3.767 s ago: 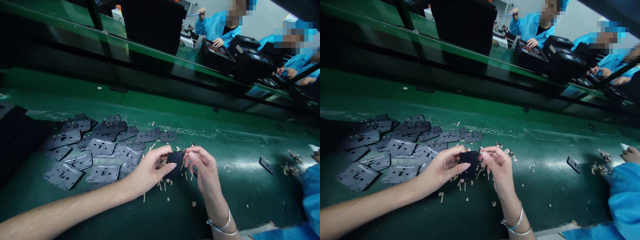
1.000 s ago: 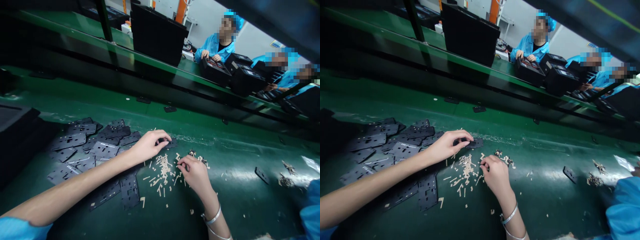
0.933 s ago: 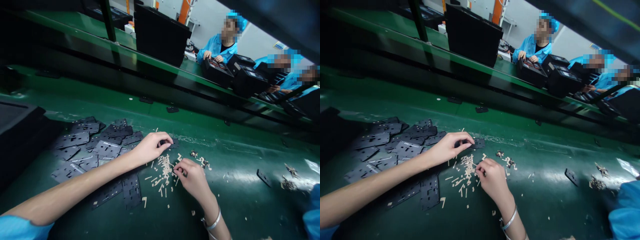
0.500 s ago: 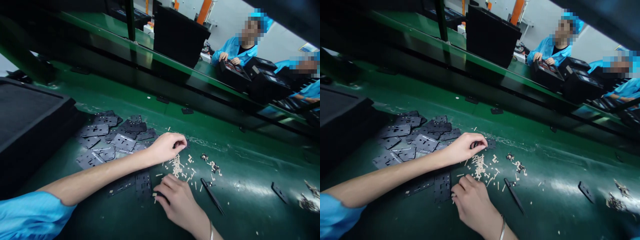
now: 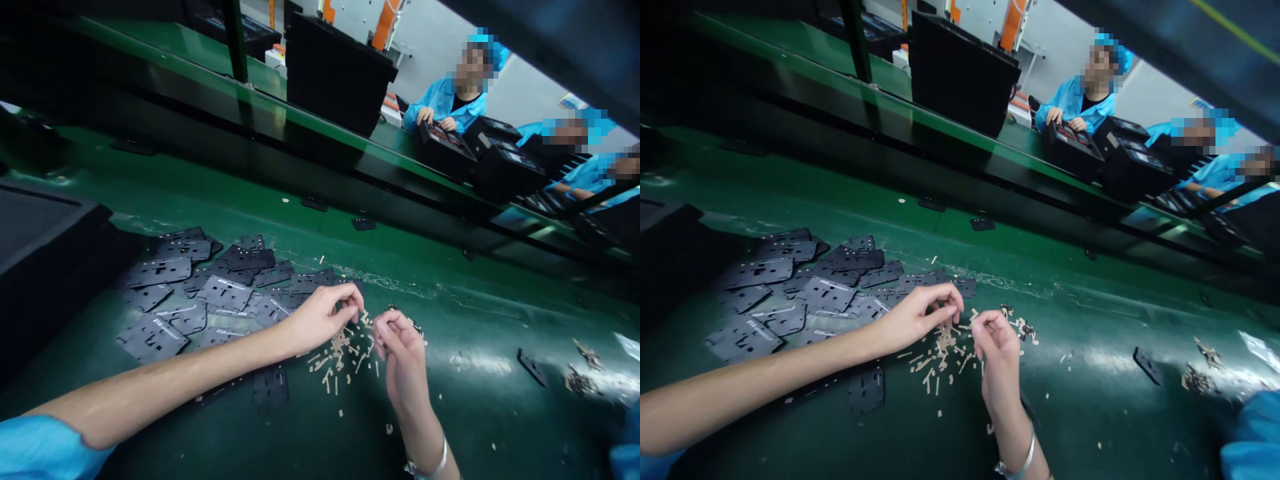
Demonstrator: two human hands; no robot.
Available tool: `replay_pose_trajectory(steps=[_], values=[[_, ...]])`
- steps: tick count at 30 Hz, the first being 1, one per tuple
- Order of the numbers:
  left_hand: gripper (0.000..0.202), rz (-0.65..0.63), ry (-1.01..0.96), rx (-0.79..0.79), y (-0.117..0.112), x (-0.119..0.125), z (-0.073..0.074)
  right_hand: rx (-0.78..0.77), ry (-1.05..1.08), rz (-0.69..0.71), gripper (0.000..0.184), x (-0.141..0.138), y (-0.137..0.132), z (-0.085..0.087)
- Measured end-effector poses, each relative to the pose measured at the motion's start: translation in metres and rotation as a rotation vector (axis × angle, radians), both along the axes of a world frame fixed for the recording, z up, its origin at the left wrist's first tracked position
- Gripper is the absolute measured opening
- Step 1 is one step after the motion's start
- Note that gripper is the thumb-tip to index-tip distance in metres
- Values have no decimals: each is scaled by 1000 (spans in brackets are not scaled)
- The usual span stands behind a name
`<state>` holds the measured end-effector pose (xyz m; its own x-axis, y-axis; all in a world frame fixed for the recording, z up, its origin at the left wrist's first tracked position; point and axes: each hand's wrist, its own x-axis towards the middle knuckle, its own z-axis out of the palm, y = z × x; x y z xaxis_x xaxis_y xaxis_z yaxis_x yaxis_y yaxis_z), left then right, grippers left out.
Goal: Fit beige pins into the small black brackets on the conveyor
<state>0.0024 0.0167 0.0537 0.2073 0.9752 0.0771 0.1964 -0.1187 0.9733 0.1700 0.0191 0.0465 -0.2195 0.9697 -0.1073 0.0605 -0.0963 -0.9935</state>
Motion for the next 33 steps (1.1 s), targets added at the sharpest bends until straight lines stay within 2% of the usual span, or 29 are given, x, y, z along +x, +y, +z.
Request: replay_pose_trajectory(steps=[3,7,11,13,16,18,20,24,27,30,33], values=[[3,-61,-89,-90,-9,12,-2,-100,165,-86,15,1,2,-4],[13,-66,-208,-142,-17,19,-2,-122,181,-77,15,-4,-5,-8],[17,-33,-240,-143,-19,18,-3,-72,151,-115,14,-4,-6,-11],[18,-19,-214,-126,-19,18,-5,28,69,-130,11,-1,-6,-10],[19,10,-106,-50,-18,17,-7,332,-187,-121,1,2,-7,-7],[18,32,-9,42,-18,16,-9,553,-351,-84,8,4,-8,-4],[18,61,81,167,-18,16,-11,697,-448,-54,16,6,-8,-2],[21,75,242,398,-17,14,-18,794,-528,-21,19,8,-6,-1],[24,65,350,468,-17,12,-20,824,-547,8,19,8,-5,-2],[24,51,353,450,-15,11,-19,840,-558,19,19,7,-5,-1],[21,42,275,337,-14,11,-15,866,-568,18,19,6,-6,-1]])
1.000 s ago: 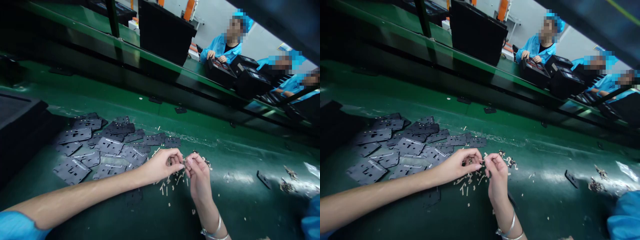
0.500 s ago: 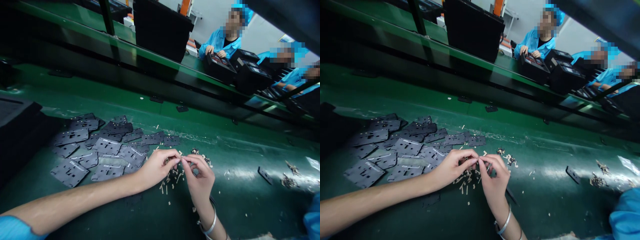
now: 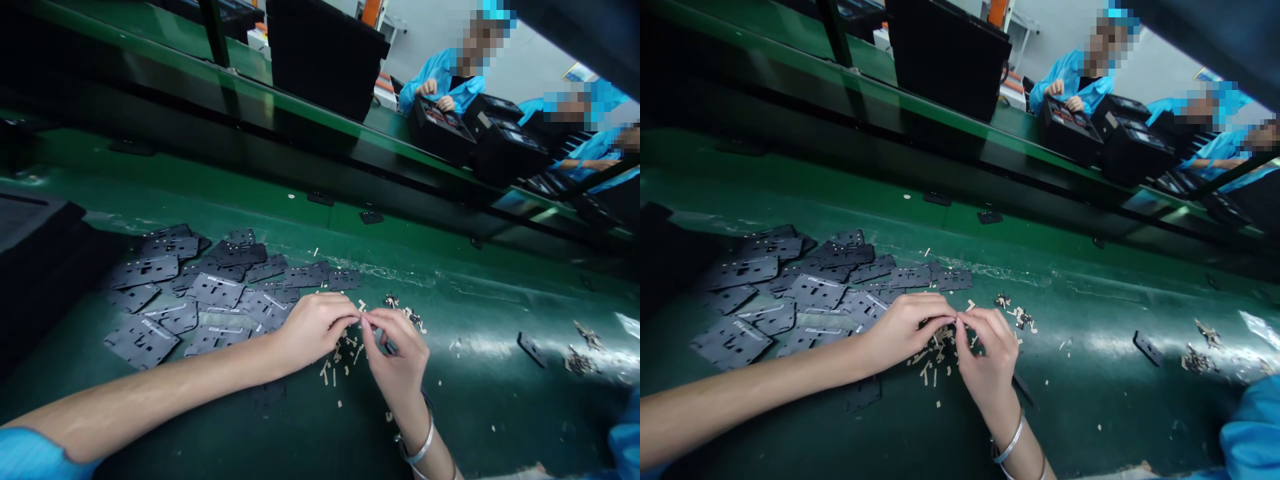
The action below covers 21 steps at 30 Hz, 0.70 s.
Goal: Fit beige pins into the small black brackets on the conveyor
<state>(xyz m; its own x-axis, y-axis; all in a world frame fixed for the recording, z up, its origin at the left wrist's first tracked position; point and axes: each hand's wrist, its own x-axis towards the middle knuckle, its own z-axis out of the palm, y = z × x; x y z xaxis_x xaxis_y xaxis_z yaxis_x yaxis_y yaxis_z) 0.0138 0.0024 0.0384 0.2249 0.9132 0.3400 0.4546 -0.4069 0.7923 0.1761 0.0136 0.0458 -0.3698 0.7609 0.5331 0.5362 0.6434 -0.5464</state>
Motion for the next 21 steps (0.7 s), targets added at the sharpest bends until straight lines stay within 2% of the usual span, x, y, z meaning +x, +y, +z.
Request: replay_pose_trajectory(steps=[5,10,15,21], values=[[18,0,-110,-196,1,1,5,28,-10,-15,19,2,1,0],[23,-16,-181,-342,2,0,10,84,-53,20,21,4,3,-1],[23,17,-130,-246,1,1,5,226,-134,62,23,3,4,-3],[22,33,-29,-121,-3,4,-3,297,-210,54,22,0,0,-6]])
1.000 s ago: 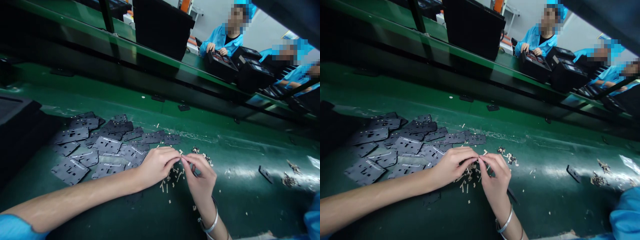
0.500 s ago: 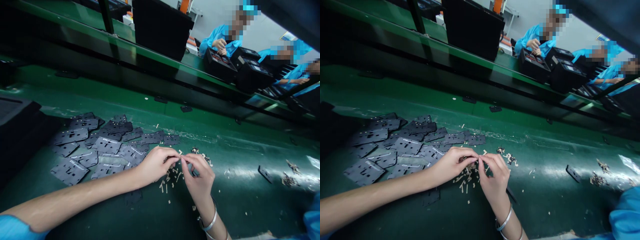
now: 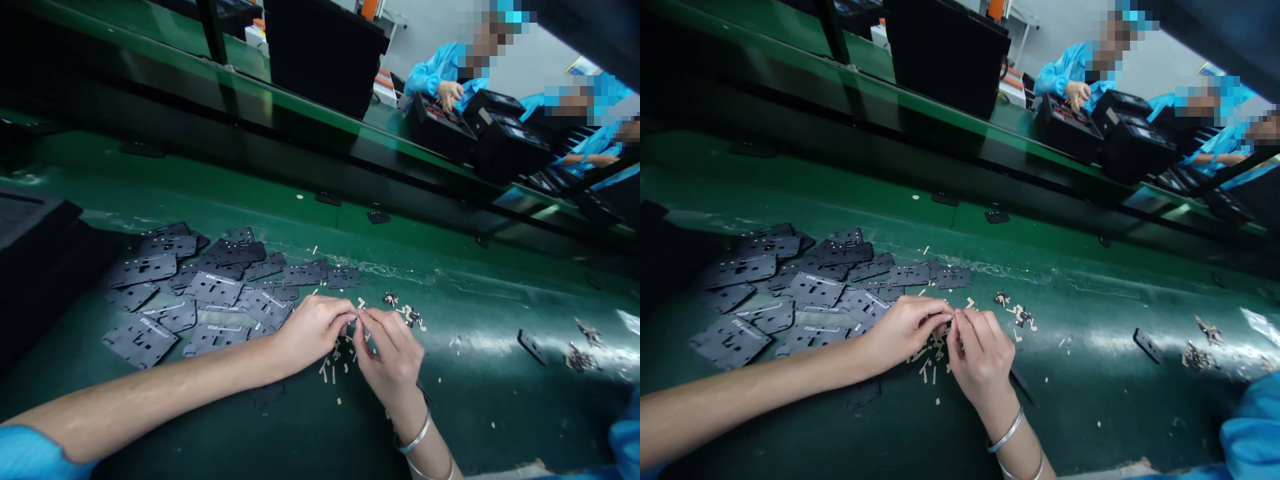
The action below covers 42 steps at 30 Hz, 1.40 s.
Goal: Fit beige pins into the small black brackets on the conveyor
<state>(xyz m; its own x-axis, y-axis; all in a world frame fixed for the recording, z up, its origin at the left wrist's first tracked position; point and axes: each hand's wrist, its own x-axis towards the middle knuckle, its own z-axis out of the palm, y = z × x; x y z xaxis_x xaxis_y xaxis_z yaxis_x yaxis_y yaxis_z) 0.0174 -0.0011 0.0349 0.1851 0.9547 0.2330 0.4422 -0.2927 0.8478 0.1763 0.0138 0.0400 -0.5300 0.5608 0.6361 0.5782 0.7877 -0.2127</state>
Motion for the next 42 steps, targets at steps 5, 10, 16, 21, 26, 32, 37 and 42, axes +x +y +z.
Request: replay_pose_trajectory(steps=[5,10,16,21,26,32,37,42], values=[[22,-25,-150,-117,1,0,6,-111,92,-57,19,5,4,1],[22,-28,-388,-305,2,0,14,-250,184,-151,17,9,9,6],[23,-62,-494,-355,2,1,14,-572,344,-45,14,4,2,13],[13,-6,-389,-296,1,1,12,-631,440,-110,7,3,1,9],[11,28,-114,90,-3,2,8,-807,579,-107,4,2,3,2],[16,-18,6,184,-4,1,6,-795,532,-55,6,1,0,6],[20,-58,25,143,-5,1,6,-700,444,-71,7,2,0,10],[20,-71,-16,103,-5,1,4,-664,406,-44,6,3,1,11]])
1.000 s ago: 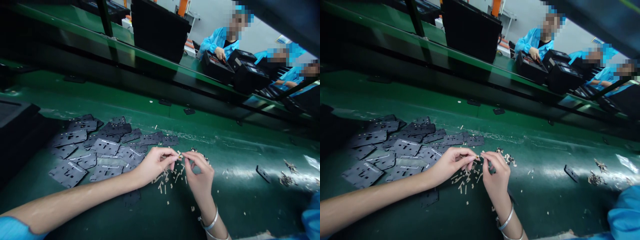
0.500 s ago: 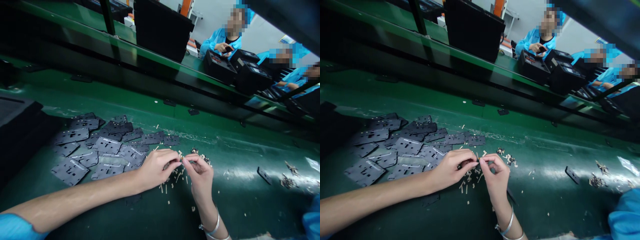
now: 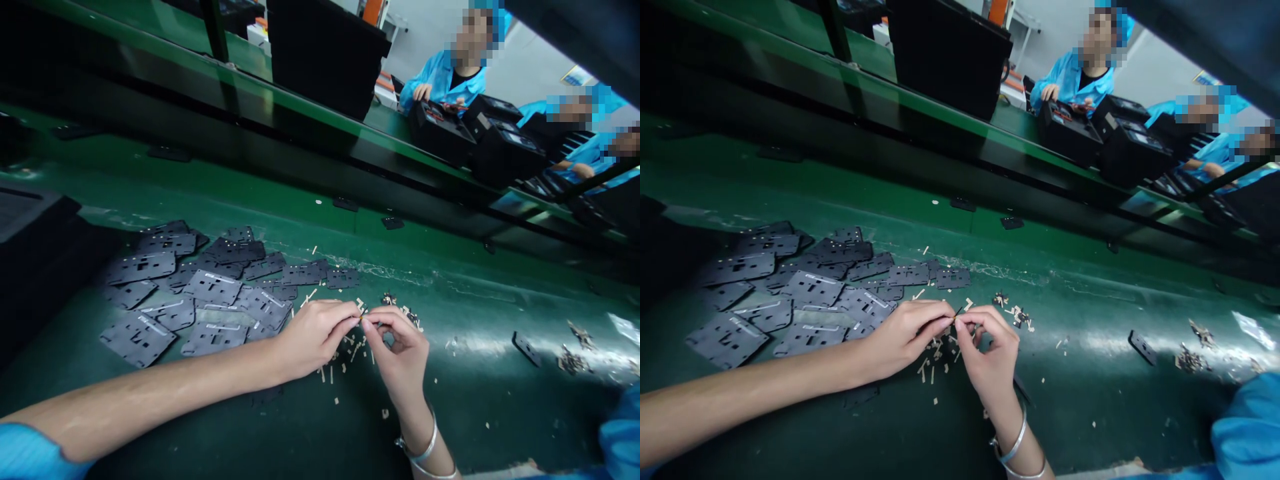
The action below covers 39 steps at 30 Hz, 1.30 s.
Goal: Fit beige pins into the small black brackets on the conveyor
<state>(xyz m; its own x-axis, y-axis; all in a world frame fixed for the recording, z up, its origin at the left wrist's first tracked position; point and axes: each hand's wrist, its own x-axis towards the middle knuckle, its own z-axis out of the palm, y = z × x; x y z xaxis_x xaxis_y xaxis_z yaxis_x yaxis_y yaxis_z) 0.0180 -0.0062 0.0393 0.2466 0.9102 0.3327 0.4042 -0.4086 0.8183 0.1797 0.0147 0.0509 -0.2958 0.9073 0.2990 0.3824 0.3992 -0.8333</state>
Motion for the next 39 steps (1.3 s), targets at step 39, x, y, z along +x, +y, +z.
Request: replay_pose_trajectory(steps=[39], values=[[17,65,388,-269,12,-5,7,231,10,-149,14,9,4,3]])
